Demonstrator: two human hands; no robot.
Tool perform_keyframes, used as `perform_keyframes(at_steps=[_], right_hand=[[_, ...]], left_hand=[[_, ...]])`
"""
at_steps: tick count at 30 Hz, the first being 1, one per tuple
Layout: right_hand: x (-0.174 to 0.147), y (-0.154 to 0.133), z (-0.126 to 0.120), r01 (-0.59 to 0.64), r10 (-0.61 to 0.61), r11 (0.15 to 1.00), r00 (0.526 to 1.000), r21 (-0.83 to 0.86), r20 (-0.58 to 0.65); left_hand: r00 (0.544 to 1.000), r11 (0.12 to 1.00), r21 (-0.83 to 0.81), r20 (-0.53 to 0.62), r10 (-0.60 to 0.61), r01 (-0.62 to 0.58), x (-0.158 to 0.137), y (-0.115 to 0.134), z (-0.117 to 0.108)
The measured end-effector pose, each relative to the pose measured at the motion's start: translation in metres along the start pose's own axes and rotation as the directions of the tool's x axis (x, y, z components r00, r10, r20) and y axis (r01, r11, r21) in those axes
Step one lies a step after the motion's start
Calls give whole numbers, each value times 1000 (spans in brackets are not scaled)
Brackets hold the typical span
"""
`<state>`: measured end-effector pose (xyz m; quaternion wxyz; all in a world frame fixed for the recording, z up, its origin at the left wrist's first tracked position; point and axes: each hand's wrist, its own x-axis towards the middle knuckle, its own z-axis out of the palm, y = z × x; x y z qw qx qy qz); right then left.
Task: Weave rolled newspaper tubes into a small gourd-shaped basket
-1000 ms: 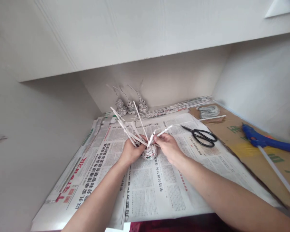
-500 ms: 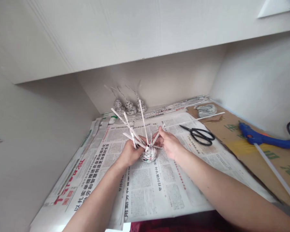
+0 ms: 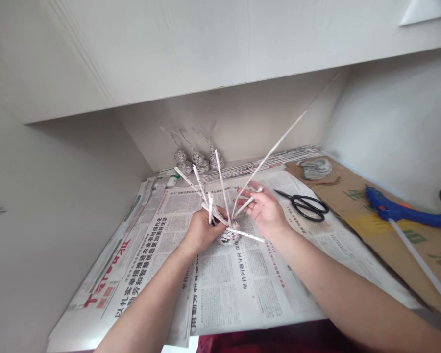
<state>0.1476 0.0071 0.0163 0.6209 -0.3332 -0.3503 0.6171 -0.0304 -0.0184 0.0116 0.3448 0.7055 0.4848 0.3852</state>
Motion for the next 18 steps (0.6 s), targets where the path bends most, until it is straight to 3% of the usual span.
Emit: perform_keyframes(at_steps=[1,3,5,7,9,12,14,18], right_hand=[[0,4,-1,-46,46,999,999,-20,-2],[-1,12,-2,-35,45,976,998,-214,43],[-2,15,-3,39,15,891,993,-452,117],[-3,17,-4,21,59,835,990,-549,127],[-3,18,-3,-129,194,870,977,-476,91],[-2,20,-2,-374,403,896,912,-238,84],[0,22,-3,-448,462,882,884,-149,73],[4,20,-4,-528,536,839,844,-130,28]], left_hand=[[1000,1000,5,-13,6,-6,0,-1,1],[999,1000,11,-40,24,-24,0,-2,1],[998,999,16,-56,43,-42,0,-3,1],[997,998,16,-42,60,-59,1,-3,-1],[996,996,2,-3,85,-85,1,-2,-2],[987,988,-38,60,151,-149,1,1,-5],[977,981,-50,93,190,-186,2,2,-7],[963,976,-23,160,218,-217,3,2,-10]])
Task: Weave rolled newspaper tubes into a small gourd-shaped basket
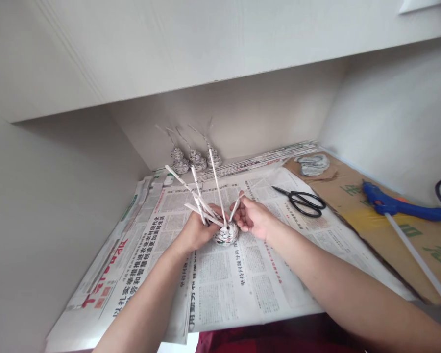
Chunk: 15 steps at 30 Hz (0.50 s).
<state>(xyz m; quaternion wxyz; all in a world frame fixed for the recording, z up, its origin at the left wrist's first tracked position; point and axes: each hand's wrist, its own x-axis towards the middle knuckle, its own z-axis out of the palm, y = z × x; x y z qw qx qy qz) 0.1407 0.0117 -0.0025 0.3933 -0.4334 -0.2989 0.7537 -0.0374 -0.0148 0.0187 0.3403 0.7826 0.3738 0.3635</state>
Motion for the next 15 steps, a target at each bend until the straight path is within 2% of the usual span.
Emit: perform_keyframes(at_steps=[2,4,8,10,13,15], right_hand=[[-1,-3,-1,-23,23,1000,1000,-3,6],[-3,-4,0,13,-12,999,1000,-48,16],[-5,-1,2,217,-212,932,976,-289,49],[-5,1,4,283,-285,894,957,-348,45],[-4,1,5,296,-311,900,950,-321,6],[-4,0,6,301,-307,910,951,-286,23]], left_hand=[[1000,999,30,9,12,-12,0,0,-1],[1000,998,66,-12,16,-16,-1,-1,0],[997,993,110,-66,-31,38,-3,0,1],[997,991,129,-62,-36,44,-3,0,1],[1000,985,171,-20,-2,5,-3,2,-1],[1000,982,188,19,21,-24,-3,4,-2]])
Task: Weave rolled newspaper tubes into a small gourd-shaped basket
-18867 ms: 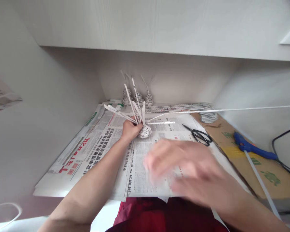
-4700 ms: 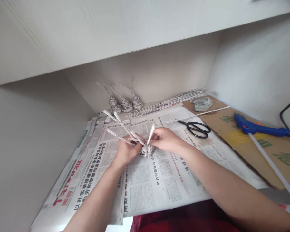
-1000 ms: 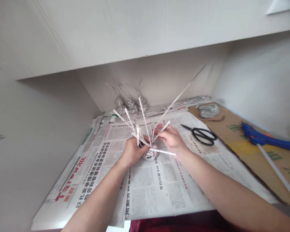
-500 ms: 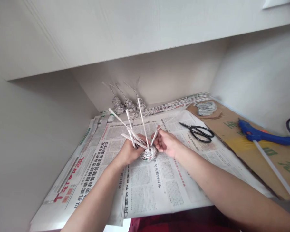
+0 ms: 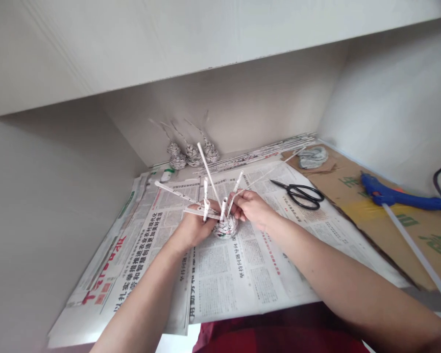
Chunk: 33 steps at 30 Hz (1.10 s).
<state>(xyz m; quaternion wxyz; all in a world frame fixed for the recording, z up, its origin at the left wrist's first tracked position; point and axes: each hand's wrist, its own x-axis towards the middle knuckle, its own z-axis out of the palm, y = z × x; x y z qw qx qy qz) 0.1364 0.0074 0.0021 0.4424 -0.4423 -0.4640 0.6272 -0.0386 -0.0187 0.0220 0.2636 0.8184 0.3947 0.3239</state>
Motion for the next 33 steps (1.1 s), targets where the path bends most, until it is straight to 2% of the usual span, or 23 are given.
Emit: perform_keyframes(at_steps=[3,6,8,12,16,21,27,33], right_hand=[[-2,0,2,71,-70,997,995,-10,76],[-3,-1,1,174,-169,984,981,-42,99],[-1,-6,-4,208,-206,978,976,-23,67],[3,-19,-15,280,-279,948,960,152,-29],[3,-16,-10,199,-206,974,977,104,58],[3,-10,-6,178,-178,983,984,37,-5],[7,-8,-14,168,-171,978,985,-121,-13],[12,-1,-18,77,-94,964,994,-254,-58]], left_hand=[[998,997,52,32,48,-49,1,4,-1],[995,990,113,57,80,-86,0,7,-2],[994,989,119,77,80,-89,-1,9,-2],[994,986,153,87,59,-72,-4,9,1],[996,981,182,76,51,-64,-3,7,1],[1000,994,108,0,16,-16,-2,2,-1],[999,1000,2,-18,27,-27,-2,-5,-3],[993,993,-98,-86,-80,72,-3,-12,-1]])
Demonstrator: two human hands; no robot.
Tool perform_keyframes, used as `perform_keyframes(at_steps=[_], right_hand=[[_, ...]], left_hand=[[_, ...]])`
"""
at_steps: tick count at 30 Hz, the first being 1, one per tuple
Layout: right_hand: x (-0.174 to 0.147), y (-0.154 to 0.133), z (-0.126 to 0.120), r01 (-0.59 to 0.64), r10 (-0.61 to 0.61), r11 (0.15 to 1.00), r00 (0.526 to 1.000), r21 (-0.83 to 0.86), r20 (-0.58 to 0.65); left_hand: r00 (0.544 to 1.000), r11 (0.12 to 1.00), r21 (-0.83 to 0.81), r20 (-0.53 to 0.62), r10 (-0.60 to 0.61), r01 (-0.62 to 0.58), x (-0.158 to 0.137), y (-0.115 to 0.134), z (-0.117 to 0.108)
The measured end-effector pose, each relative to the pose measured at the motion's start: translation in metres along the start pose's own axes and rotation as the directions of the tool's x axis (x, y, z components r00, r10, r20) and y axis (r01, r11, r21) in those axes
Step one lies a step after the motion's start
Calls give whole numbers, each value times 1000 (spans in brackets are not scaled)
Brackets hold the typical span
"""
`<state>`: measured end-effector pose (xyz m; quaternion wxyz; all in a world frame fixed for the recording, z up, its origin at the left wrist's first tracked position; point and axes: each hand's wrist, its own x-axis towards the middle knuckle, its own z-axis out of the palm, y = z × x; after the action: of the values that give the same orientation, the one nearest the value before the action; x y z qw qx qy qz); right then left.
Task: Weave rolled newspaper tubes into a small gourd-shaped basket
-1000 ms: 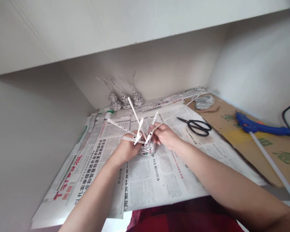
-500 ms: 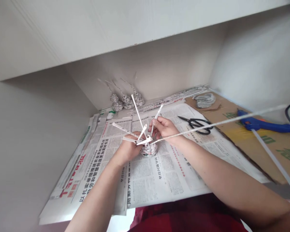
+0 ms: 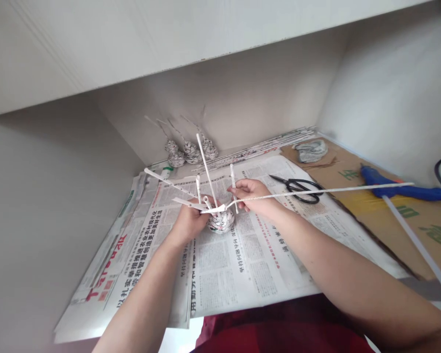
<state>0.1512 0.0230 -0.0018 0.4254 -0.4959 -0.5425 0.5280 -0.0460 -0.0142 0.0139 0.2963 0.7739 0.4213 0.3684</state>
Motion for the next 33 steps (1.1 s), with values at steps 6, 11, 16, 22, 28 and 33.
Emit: perform_keyframes(at_steps=[6,11,16,22,28,33], right_hand=[[-2,-2,-5,74,-103,973,987,-218,-127],[-19,-9,-7,232,-356,723,932,-650,-64],[-29,-17,0,381,-392,714,913,-587,116],[-32,-17,9,489,-428,761,872,-425,238],[-35,-13,14,525,-482,783,851,-334,209],[-35,-13,14,466,-399,825,881,-321,254]], left_hand=[[994,995,-56,-69,-84,81,0,-2,2],[987,993,-46,-116,-114,110,1,-3,2],[985,989,-71,-110,-136,129,1,-5,5],[981,988,-68,-129,-148,140,0,-3,8],[985,993,-1,-127,-118,119,2,11,7],[984,989,-47,-102,-143,139,2,11,10]])
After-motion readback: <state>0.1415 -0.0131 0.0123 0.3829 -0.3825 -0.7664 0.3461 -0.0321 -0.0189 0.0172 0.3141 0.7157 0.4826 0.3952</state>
